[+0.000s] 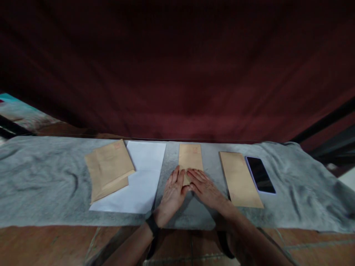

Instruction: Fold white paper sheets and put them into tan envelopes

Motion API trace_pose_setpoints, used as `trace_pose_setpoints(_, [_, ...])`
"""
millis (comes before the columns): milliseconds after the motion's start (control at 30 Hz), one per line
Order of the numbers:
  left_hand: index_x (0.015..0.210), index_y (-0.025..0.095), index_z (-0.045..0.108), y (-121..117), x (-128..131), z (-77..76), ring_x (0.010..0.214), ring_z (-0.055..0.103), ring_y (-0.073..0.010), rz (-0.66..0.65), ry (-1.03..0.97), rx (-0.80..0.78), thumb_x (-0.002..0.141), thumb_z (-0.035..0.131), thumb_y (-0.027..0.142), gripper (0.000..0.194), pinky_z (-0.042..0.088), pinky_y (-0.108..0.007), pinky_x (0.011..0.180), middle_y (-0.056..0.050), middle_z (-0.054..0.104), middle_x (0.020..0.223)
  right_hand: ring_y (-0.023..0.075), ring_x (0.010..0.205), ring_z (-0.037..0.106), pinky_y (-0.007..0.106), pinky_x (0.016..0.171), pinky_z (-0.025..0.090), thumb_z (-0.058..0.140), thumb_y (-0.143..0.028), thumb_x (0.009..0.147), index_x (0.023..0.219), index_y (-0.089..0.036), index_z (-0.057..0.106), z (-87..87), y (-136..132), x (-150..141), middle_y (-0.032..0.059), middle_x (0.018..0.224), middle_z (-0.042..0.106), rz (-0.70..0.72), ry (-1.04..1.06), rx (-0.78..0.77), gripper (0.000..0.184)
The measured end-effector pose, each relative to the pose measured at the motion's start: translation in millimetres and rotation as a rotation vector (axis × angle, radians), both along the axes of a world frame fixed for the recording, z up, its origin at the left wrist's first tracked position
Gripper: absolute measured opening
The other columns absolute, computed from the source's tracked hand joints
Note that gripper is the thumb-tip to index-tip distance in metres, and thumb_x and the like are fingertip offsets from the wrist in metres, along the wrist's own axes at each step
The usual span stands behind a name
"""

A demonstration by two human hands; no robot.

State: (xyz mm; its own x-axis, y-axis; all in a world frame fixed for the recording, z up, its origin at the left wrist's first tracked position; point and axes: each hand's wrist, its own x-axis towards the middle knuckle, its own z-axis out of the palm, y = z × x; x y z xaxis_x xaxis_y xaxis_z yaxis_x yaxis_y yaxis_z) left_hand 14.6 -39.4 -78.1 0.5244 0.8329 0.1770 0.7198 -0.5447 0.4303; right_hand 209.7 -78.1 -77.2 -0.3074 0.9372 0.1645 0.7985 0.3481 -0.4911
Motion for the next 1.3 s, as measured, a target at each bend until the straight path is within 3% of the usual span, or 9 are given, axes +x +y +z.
trace_pose_setpoints(100, [0.151, 0.016, 0.037, -2, 0, -4.8, 0.144, 0.040, -0.0331, 0.037, 0.045, 0.024, 0.095, 0.055, 0.025, 0.060, 0.040, -0.049, 0.112, -0.019, 0.039, 0.158, 0.0209, 0.153, 0.029, 0.050, 0.128, 0.022, 0.034, -0.034, 0.108, 0.159, -0.022, 0.034, 0.8, -5, 7, 0.0068, 0.166, 0.032, -0.041, -0.145, 0.005, 0.052])
trace_pose_setpoints(200, [0.151, 0.017, 0.037, -4, 0, 1.7, 0.137, 0.046, -0.0320, 0.055, 0.064, 0.031, 0.094, 0.056, 0.025, 0.061, 0.041, -0.047, 0.110, -0.018, 0.048, 0.151, 0.0209, 0.154, 0.027, 0.048, 0.128, 0.022, 0.038, -0.040, 0.108, 0.157, -0.021, 0.036, 1.8, -5, 20, 0.0065, 0.167, 0.029, -0.032, -0.209, -0.013, 0.053])
trace_pose_setpoints(467, [0.152, 0.011, 0.031, 1, 1, 17.0, 0.111, 0.061, -0.0317, 0.148, 0.056, -0.021, 0.088, 0.068, 0.026, 0.076, 0.048, -0.044, 0.098, -0.015, 0.065, 0.117, 0.0224, 0.153, 0.029, 0.048, 0.128, 0.024, 0.052, -0.045, 0.102, 0.157, -0.028, 0.038, 6.9, 0, 40, 0.0056, 0.166, 0.031, 0.001, -0.165, -0.094, 0.059])
trace_pose_setpoints(667, [0.157, 0.014, 0.017, 6, 1, 18.6, 0.109, 0.067, -0.0334, 0.163, -0.021, -0.092, 0.084, 0.072, 0.027, 0.092, 0.052, -0.043, 0.092, -0.014, 0.069, 0.119, 0.0241, 0.153, 0.030, 0.049, 0.127, 0.024, 0.059, -0.039, 0.099, 0.155, -0.027, 0.042, 9.5, 2, 38, 0.0074, 0.165, 0.033, -0.007, -0.128, -0.110, 0.060])
trace_pose_setpoints(933, [0.158, 0.014, 0.018, 4, 3, 22.8, 0.105, 0.071, -0.0308, 0.179, 0.033, -0.099, 0.084, 0.074, 0.024, 0.093, 0.054, -0.036, 0.086, -0.015, 0.070, 0.117, 0.0235, 0.153, 0.029, 0.049, 0.127, 0.025, 0.060, -0.036, 0.098, 0.153, -0.023, 0.045, 11.1, 3, 38, 0.0092, 0.164, 0.034, -0.015, -0.107, -0.135, 0.058])
trace_pose_setpoints(1033, [0.159, 0.014, 0.017, 6, 4, 26.1, 0.101, 0.073, -0.0289, 0.175, 0.055, -0.159, 0.084, 0.074, 0.025, 0.094, 0.054, -0.033, 0.082, -0.014, 0.073, 0.115, 0.0242, 0.152, 0.031, 0.050, 0.127, 0.026, 0.056, -0.034, 0.100, 0.154, -0.024, 0.044, 12.9, 0, 31, 0.0090, 0.164, 0.036, -0.051, -0.089, -0.112, 0.056])
trace_pose_setpoints(1167, [0.159, 0.014, 0.019, 5, 4, 34.5, 0.103, 0.074, -0.0274, 0.178, 0.120, -0.222, 0.089, 0.069, 0.028, 0.087, 0.053, -0.031, 0.082, -0.015, 0.074, 0.118, 0.0230, 0.153, 0.030, 0.050, 0.126, 0.028, 0.040, -0.034, 0.106, 0.161, -0.023, 0.028, 12.9, -12, 4, 0.0089, 0.165, 0.033, -0.117, -0.055, -0.033, 0.058])
trace_pose_setpoints(1300, [0.158, 0.015, 0.024, 4, 5, 38.8, 0.110, 0.071, -0.0275, 0.162, 0.152, -0.242, 0.090, 0.068, 0.029, 0.082, 0.053, -0.032, 0.086, -0.017, 0.072, 0.124, 0.0243, 0.154, 0.027, 0.049, 0.128, 0.026, 0.038, -0.044, 0.107, 0.162, -0.020, 0.025, 5.3, -26, -20, 0.0096, 0.166, 0.030, -0.060, -0.119, 0.007, 0.062])
